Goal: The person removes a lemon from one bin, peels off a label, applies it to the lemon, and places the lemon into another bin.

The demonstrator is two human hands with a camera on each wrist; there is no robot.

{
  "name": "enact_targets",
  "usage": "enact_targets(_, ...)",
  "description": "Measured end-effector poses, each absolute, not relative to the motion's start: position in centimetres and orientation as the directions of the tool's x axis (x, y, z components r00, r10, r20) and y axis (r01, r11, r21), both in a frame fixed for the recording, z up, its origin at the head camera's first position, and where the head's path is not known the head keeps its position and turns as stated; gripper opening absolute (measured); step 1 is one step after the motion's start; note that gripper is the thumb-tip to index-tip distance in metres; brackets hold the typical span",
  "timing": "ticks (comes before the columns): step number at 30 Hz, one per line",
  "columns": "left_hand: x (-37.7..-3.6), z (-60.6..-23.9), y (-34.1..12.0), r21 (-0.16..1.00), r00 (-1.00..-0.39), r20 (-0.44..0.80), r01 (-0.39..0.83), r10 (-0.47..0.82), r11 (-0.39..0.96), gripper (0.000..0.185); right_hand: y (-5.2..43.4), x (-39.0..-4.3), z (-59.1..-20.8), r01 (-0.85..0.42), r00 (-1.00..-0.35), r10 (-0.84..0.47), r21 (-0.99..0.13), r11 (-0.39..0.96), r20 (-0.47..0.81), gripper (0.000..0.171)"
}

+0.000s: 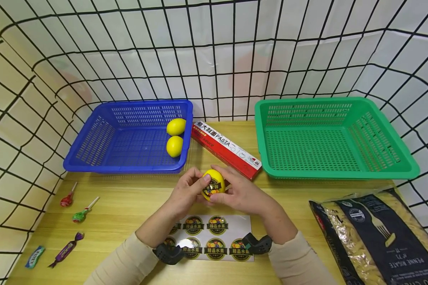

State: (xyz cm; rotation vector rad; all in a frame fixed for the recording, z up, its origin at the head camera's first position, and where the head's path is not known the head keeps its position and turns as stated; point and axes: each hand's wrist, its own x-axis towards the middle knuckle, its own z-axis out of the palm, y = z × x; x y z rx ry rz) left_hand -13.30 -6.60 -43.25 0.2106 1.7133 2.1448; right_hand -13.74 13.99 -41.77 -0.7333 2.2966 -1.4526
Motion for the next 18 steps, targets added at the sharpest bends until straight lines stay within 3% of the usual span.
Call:
enact_targets(8,-13.3,-43.2,-6.8,0.948,-0.898,-0.116,-0.227,0.424,-0.221,0.021,15.1,-14.0,-41.6,-0.284,-0.805,-0.593,-0.89,0.356,0.02,0.062)
enact_targets(18,-13.5,-43.0,-7.1,0.962,-0.887,-0.193,-0.256,0.42,-0.099,0.038,15.2,-14.0,-41.6,-0.24,-0.791,-0.611,-0.934,0.265,0.03,0.052)
